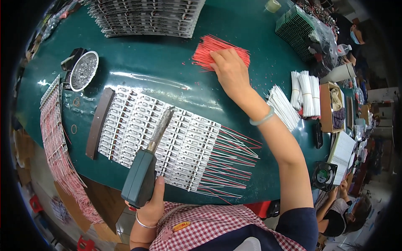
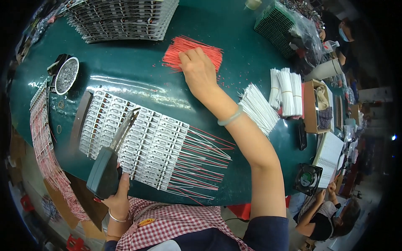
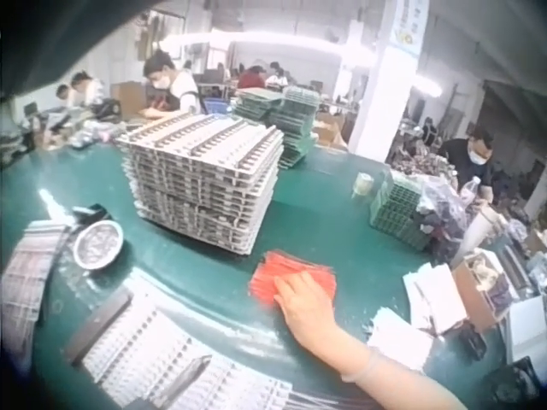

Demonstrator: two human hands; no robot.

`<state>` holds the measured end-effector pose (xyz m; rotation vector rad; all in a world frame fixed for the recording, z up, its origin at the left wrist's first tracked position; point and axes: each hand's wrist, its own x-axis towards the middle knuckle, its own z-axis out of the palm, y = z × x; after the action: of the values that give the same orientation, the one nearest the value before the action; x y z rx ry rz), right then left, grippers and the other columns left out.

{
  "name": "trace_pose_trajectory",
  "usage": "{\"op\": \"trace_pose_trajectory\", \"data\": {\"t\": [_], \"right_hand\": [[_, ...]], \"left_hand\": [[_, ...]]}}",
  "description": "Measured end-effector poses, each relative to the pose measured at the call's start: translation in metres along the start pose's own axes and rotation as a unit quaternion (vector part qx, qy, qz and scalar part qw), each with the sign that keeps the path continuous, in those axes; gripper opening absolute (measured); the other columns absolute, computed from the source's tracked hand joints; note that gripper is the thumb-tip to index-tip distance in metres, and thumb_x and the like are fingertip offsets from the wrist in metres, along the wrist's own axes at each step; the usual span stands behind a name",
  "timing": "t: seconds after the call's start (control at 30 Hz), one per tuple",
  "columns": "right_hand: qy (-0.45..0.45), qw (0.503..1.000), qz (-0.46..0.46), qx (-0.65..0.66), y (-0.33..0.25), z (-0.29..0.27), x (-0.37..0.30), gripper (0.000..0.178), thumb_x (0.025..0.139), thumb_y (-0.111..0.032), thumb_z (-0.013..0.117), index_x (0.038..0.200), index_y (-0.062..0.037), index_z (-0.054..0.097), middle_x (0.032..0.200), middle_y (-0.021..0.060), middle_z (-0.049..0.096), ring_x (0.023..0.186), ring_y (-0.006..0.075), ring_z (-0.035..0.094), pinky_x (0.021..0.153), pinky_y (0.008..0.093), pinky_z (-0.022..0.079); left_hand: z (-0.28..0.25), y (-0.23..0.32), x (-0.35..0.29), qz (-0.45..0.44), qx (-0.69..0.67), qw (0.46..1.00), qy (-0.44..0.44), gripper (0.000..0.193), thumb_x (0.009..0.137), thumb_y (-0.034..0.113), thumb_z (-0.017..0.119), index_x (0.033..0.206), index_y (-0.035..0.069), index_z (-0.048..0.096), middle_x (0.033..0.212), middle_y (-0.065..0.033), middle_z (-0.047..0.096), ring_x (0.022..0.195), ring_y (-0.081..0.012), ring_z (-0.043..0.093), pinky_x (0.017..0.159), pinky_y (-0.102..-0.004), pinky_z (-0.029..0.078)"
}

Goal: The person solders wires onto circuit boards using a soldering iron, positioning red and white wires into place on the board by hand one at a time.

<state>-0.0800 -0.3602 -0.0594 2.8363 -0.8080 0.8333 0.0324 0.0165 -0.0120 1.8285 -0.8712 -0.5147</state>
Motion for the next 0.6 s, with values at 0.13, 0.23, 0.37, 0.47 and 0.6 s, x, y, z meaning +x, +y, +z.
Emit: {"op": "trace_pose_trajectory", "data": {"t": [0.13, 0.23, 0.37, 0.47, 0.6], "right_hand": [[-0.009, 1.000, 0.018, -0.022, 0.004, 0.019, 0.010, 0.026, 0.081, -0.005, 0.077, 0.107, -0.0032, 0.075, 0.097, 0.0093, 0.068, 0.094, 0.0276, 0.065, 0.077, 0.0402, 0.056], [0.030, 1.000, 0.009, 0.000, -0.003, 0.023, 0.013, 0.020, 0.072, 0.003, 0.067, 0.091, -0.0013, 0.072, 0.085, 0.0103, 0.061, 0.091, 0.0274, 0.061, 0.074, 0.0378, 0.056], [-0.028, 0.998, 0.023, -0.044, -0.007, 0.017, 0.014, 0.013, 0.084, 0.000, 0.071, 0.097, -0.0027, 0.073, 0.093, 0.0107, 0.065, 0.093, 0.0297, 0.064, 0.076, 0.0416, 0.056], [-0.026, 0.998, 0.028, -0.043, -0.013, 0.004, 0.019, 0.016, 0.085, 0.003, 0.066, 0.098, -0.0034, 0.069, 0.096, 0.0113, 0.064, 0.096, 0.0308, 0.063, 0.080, 0.0420, 0.055], [-0.001, 0.998, -0.045, -0.040, -0.021, -0.036, 0.031, 0.021, 0.076, 0.003, 0.065, 0.095, -0.0030, 0.060, 0.095, 0.0123, 0.060, 0.090, 0.0300, 0.061, 0.073, 0.0417, 0.056]], "left_hand": [[-0.005, -0.006, -0.004, -0.080, -0.010, 0.997, -0.015, 0.043, 0.091, -0.001, 0.075, 0.132, -0.002, 0.064, 0.119, -0.0095, 0.070, 0.088, -0.0129, 0.065, 0.071, -0.0261, 0.053], [-0.003, -0.002, -0.001, -0.061, -0.028, 0.998, 0.007, 0.046, 0.090, 0.000, 0.076, 0.134, -0.002, 0.063, 0.123, -0.0107, 0.070, 0.100, -0.0170, 0.068, 0.083, -0.0292, 0.055], [-0.003, 0.000, 0.003, -0.020, -0.030, 0.999, 0.000, 0.049, 0.089, 0.001, 0.077, 0.135, -0.002, 0.062, 0.126, -0.0120, 0.069, 0.108, -0.0194, 0.068, 0.092, -0.0320, 0.055], [-0.006, -0.001, 0.000, -0.047, -0.051, 0.997, -0.024, 0.050, 0.089, 0.001, 0.077, 0.137, -0.003, 0.061, 0.128, -0.0129, 0.069, 0.116, -0.0217, 0.067, 0.101, -0.0343, 0.052], [-0.008, -0.002, -0.002, -0.031, -0.044, 0.998, -0.021, 0.050, 0.089, 0.000, 0.078, 0.136, -0.003, 0.061, 0.128, -0.0129, 0.069, 0.115, -0.0216, 0.067, 0.100, -0.0339, 0.052]]}}
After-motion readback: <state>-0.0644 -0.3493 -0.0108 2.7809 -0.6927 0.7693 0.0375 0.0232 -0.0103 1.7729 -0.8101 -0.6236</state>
